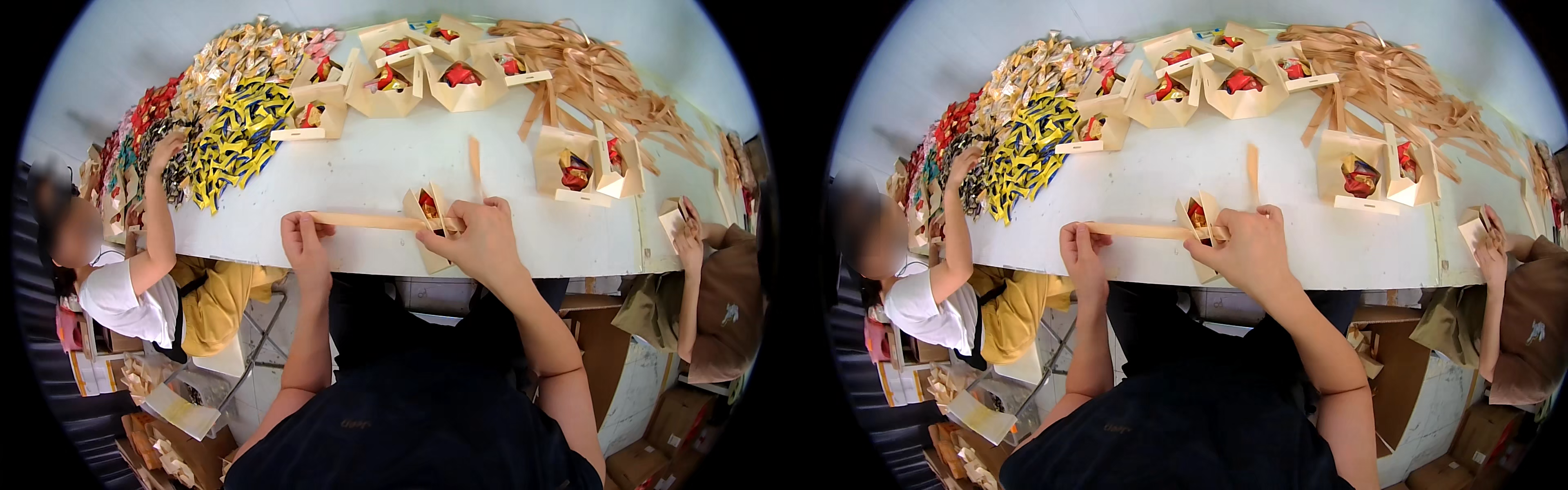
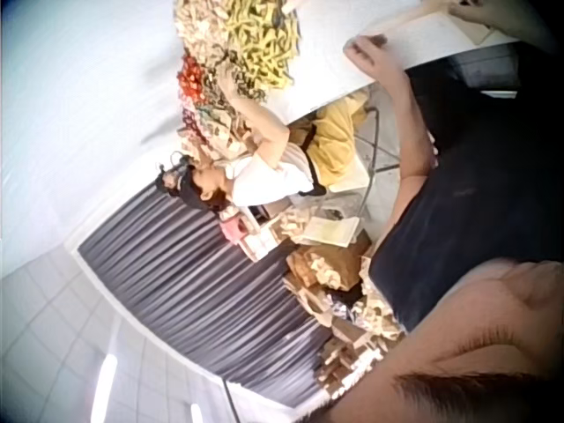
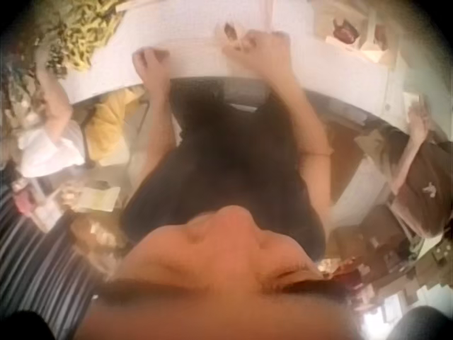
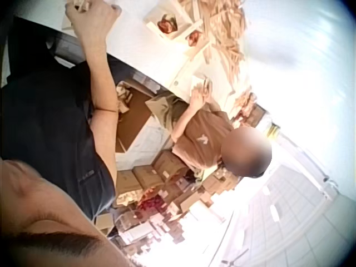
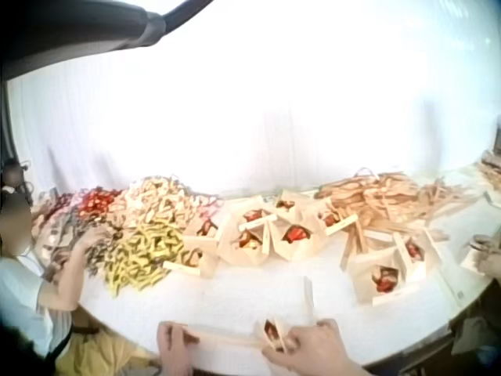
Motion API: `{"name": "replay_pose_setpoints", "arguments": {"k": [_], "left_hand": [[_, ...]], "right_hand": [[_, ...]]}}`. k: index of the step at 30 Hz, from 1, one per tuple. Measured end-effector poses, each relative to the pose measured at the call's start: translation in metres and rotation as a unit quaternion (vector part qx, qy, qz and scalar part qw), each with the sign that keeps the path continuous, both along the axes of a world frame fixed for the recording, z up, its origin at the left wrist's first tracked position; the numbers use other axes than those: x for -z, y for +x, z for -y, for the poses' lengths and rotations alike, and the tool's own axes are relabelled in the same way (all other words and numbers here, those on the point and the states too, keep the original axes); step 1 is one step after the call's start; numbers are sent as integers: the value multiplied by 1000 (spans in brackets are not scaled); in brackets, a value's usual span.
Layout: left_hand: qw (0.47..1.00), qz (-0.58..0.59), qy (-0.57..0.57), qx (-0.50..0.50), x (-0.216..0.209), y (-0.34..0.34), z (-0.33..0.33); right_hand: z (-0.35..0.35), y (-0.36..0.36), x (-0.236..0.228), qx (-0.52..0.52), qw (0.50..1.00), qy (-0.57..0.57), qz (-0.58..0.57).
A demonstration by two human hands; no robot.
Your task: The person assembles small wooden gift boxes by inserting a wrapped item into the base and securing it with a ribbon. They pick up a box, place a wrapped item inside, and then tie a ribbon around the box to close it. The finished boxes are placed on the table.
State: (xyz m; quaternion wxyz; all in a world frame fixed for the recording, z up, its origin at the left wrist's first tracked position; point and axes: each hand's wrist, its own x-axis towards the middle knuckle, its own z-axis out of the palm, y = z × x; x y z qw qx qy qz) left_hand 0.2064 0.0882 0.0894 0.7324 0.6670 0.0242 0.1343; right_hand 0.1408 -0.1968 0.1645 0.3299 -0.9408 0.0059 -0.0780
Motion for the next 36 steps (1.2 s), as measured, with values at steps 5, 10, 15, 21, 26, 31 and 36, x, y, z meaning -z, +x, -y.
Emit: {"name": "replay_pose_setpoints", "arguments": {"k": [5,10,15,21,26,31,36], "left_hand": [[976,105,173,-81,-5,-32,9],[946,-182,-2,269,-34,-72,63],[977,-13,-38,209,-15,-29,104],[935,55,-205,285,-29,-12,146],[942,43,-55,329,-23,3,131],[934,130,124,309,-36,-6,136],[948,95,78,294,-29,-4,143]], "right_hand": [[-5,2,12,16,995,-43,85],[-6,4,11,6,999,5,33],[-13,9,11,38,997,71,5],[-13,20,29,41,982,181,-23],[36,17,8,-132,938,283,-153],[63,33,-57,-60,932,307,-185],[23,43,-70,-183,908,376,-21]]}}
